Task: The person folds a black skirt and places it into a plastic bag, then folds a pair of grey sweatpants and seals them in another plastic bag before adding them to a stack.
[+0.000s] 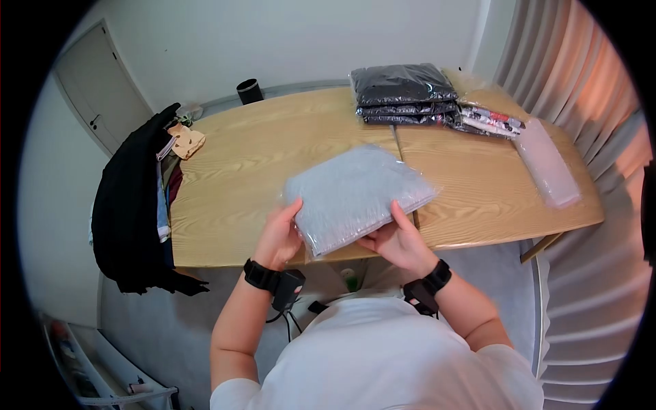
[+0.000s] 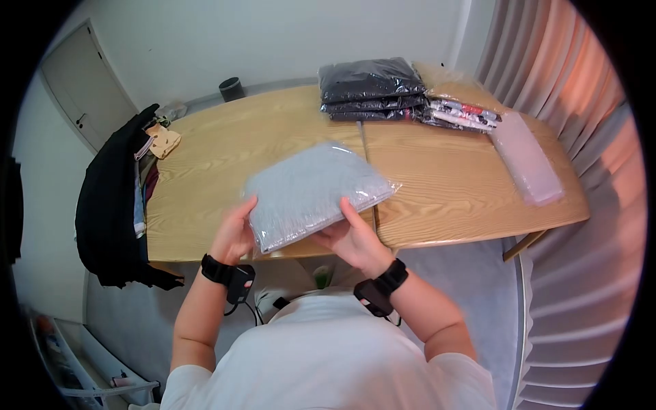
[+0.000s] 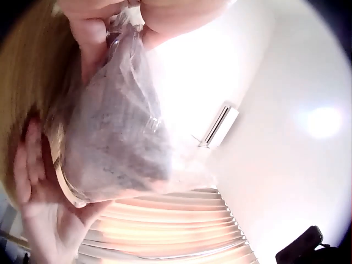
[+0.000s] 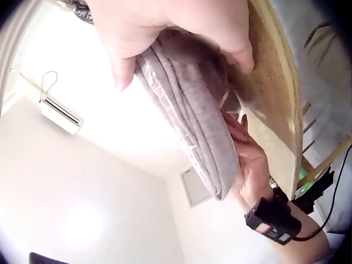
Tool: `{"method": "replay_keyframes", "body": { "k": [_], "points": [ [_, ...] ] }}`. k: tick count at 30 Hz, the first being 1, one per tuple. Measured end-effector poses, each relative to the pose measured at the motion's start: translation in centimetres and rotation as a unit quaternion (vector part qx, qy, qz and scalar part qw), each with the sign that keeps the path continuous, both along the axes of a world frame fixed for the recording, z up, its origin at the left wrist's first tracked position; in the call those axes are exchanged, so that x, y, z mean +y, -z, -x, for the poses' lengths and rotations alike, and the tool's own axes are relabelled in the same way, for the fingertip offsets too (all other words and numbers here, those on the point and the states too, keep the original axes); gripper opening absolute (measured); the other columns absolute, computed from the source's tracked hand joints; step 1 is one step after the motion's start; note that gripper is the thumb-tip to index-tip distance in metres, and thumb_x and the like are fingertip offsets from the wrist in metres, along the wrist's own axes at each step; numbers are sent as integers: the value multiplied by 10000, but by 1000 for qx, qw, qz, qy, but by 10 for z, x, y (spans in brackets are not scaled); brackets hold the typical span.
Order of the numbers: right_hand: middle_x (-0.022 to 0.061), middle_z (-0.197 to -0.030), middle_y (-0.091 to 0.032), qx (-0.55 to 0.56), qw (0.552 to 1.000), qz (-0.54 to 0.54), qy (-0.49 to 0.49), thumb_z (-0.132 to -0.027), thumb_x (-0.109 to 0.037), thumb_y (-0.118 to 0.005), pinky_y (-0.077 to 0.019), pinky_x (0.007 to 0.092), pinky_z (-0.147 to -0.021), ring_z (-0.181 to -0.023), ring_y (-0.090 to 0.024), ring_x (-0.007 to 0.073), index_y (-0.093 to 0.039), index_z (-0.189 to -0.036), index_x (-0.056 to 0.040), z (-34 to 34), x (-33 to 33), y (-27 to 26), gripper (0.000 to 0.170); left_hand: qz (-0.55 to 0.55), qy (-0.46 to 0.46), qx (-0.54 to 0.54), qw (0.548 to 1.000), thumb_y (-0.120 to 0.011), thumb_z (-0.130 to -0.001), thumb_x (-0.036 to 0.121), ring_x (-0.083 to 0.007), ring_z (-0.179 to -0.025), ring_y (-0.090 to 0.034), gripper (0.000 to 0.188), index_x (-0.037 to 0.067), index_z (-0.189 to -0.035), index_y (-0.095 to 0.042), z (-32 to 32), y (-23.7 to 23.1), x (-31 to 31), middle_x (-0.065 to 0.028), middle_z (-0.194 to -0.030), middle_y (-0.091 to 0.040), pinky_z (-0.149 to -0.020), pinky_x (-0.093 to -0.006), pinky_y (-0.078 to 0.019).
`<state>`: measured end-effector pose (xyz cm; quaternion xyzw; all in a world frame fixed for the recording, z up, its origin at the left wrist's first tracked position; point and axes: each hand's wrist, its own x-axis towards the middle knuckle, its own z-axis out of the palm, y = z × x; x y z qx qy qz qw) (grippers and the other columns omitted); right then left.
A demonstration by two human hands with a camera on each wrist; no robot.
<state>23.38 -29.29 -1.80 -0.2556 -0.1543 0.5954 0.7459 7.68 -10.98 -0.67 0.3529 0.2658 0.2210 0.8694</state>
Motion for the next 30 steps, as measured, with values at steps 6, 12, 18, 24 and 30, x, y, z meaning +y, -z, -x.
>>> {"method": "replay_keyframes", "body": {
  "k": [6, 12, 18, 24, 30],
  "points": [
    [107, -1335, -453, 82, 995, -2, 62, -858, -242, -571, -342, 492, -1022, -1231, -432, 284, -351, -1341, -100, -1, 14, -1, 550, -42, 33, -16, 998, -508, -934, 190, -208, -1083, -556, 364, -33, -1220, -476, 12, 6, -3, -103, -1187, -574, -937, -366, -444],
    [131, -1266, -510, 67, 994, 8, 85, -814, -101, -532, -396, 463, -995, -1175, -489, 291, -397, -1273, -36, -22, 17, -44, 483, -46, 34, -2, 998, -454, -959, 321, -138, -775, -615, 385, 54, -1237, -441, 27, -12, -4, -75, -971, -624, -637, -250, -486],
    [146, -1228, -521, -23, 980, -65, 186, -834, -66, -506, -438, 449, -965, -1127, -521, 300, -412, -1227, 11, -101, 54, -135, 412, -167, -3, 70, 983, -442, -967, 299, -145, -739, -608, 443, 36, -1304, -329, 31, 12, 7, -106, -955, -613, -650, -243, -490],
    [171, -1113, -507, -8, 961, -149, 234, -820, -71, -535, -467, 445, -839, -1015, -516, 297, -449, -1057, 1, -229, 143, -158, 262, -172, -43, 74, 981, -485, -934, 111, -137, -789, -596, 406, 10, -1290, -316, 30, 26, 5, -106, -913, -593, -705, -256, -512],
    [185, -1144, -486, 88, 934, -67, 339, -779, -46, -444, -411, 508, -934, -1049, -487, 334, -431, -1083, 24, -293, 176, -78, 312, -164, -100, 43, 981, -456, -930, 45, -167, -803, -604, 363, -5, -1265, -326, 33, 31, 3, -126, -900, -593, -734, -267, -521]
  ]
}}
